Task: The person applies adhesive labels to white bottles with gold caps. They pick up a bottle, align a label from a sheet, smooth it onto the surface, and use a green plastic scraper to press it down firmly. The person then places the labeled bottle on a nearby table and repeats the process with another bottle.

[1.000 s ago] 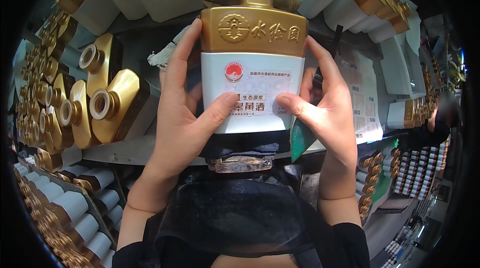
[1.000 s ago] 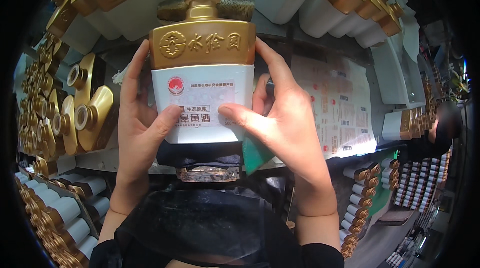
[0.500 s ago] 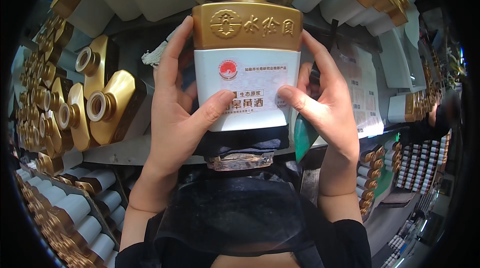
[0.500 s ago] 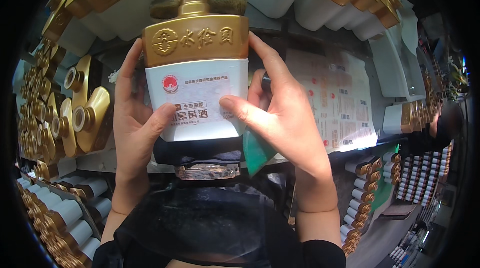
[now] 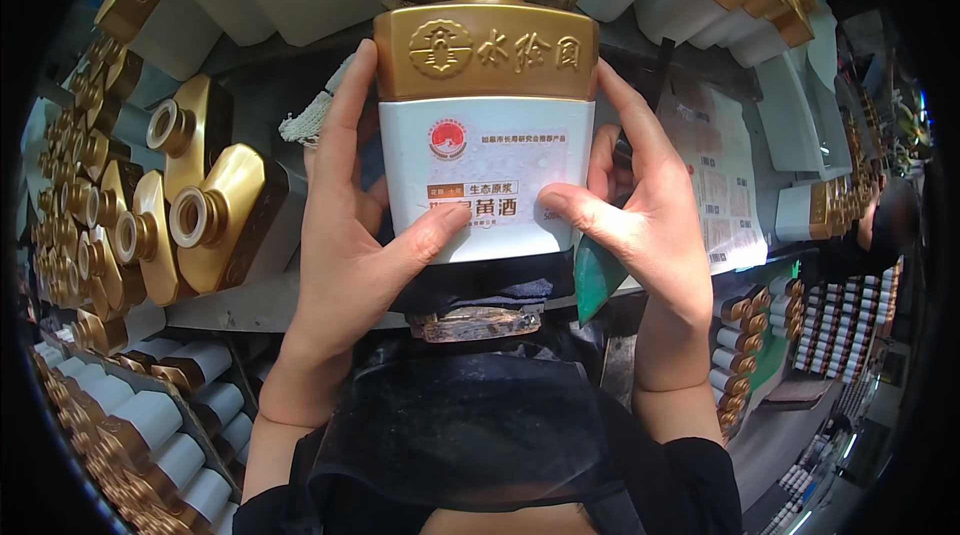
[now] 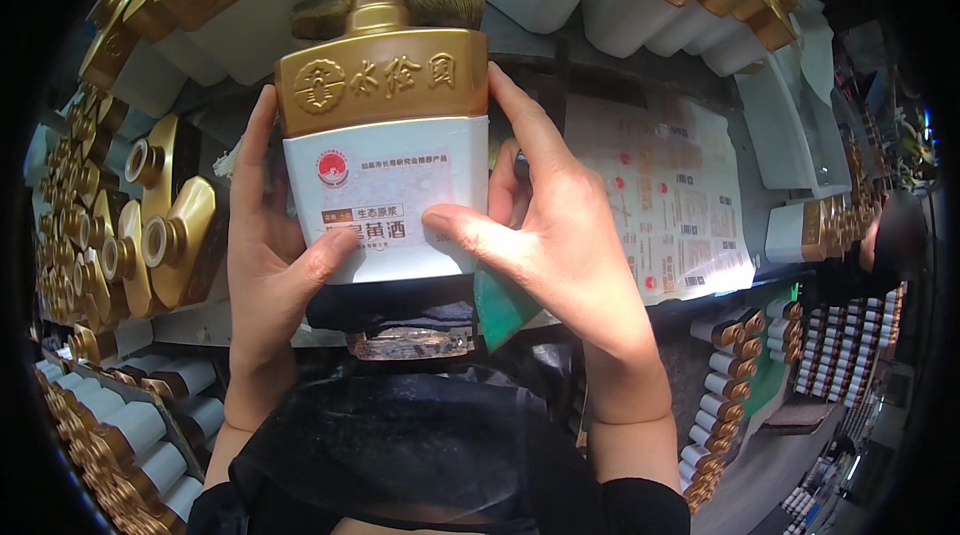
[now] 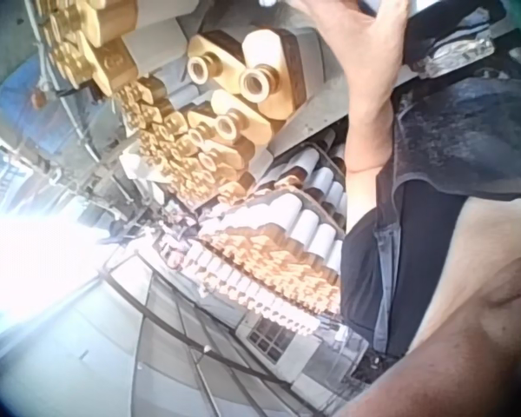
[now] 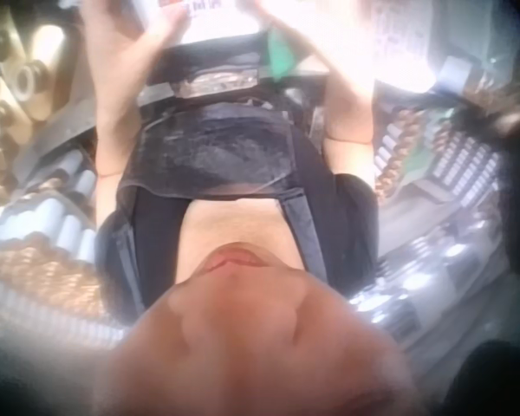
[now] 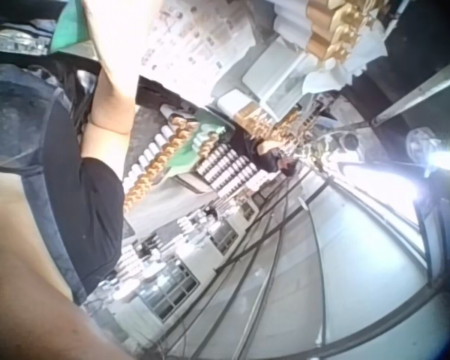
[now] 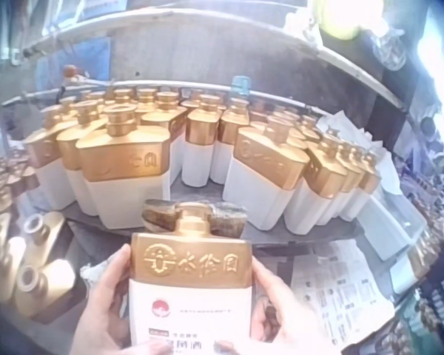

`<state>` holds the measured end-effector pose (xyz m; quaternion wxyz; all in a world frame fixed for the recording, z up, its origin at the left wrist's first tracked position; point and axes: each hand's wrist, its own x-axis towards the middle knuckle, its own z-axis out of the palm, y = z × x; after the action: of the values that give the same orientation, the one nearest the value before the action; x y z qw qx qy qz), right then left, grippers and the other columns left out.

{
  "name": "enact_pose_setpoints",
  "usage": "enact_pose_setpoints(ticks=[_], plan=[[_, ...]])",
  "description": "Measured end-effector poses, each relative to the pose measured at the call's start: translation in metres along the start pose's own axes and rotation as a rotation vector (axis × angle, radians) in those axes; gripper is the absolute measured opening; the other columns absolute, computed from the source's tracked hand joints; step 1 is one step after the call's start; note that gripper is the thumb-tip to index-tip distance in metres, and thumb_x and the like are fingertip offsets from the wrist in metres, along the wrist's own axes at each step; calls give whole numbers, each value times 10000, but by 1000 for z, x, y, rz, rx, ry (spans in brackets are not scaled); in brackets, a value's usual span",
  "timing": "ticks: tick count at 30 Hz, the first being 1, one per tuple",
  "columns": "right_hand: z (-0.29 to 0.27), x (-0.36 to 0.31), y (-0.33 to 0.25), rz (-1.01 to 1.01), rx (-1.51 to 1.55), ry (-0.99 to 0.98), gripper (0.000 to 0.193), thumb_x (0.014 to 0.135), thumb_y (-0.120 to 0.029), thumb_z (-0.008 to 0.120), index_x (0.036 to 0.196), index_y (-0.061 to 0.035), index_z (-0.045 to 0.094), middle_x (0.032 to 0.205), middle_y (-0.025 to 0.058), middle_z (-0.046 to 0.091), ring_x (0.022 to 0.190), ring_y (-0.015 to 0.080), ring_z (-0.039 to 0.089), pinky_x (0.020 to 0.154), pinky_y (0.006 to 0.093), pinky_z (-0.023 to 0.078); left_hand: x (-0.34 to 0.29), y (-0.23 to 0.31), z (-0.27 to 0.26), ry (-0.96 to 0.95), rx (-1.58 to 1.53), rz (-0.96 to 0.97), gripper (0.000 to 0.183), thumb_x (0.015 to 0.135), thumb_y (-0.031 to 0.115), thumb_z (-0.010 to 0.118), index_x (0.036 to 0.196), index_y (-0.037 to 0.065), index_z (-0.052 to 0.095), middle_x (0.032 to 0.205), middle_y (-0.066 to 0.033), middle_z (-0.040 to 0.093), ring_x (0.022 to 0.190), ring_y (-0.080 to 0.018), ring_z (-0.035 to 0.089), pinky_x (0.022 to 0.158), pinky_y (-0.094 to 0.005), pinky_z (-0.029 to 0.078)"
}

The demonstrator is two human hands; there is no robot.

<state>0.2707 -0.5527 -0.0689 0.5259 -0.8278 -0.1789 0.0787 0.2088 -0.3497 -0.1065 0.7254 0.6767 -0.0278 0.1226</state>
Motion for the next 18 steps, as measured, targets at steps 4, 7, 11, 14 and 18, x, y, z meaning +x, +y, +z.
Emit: enact_pose_setpoints(ticks=[4,7,11,14,18], plan=[[-1,0,1,4,33,-15,877,723,-132,815,1472,-9,375,661,-52,424,638,28,438,642,168,384,0,-2,-7,-52,-110,-6,890,817,45,703,1536,74,179,1504,-141,247,1408,-287,298,1107,-452,392],[-2,0,1,7,-8,-10,887,720,-140,818,1475,-13,372,665,-52,424,640,31,438,643,172,385,2,-1,-5,-34,-59,0,892,816,40,702,1537,75,178,1514,-138,240,1409,-289,301,1108,-450,391],[0,-1,2,-17,-53,-7,895,718,-146,822,1478,-12,369,669,-53,427,640,31,437,640,175,383,1,-2,-7,-48,-23,7,889,817,40,701,1537,75,181,1511,-138,240,1407,-293,306,1112,-451,387],[0,-1,3,-7,19,-10,899,720,-154,824,1478,-6,364,671,-52,429,636,31,432,638,176,382,2,-2,-8,-44,-63,0,901,809,47,712,1537,77,183,1490,-137,243,1404,-298,309,1108,-457,394],[1,-1,4,20,29,1,907,718,-146,827,1481,-7,358,672,-51,430,636,29,427,637,172,378,1,-1,-5,-32,8,9,916,800,60,724,1538,83,181,1457,-138,247,1400,-303,312,1098,-461,413]])
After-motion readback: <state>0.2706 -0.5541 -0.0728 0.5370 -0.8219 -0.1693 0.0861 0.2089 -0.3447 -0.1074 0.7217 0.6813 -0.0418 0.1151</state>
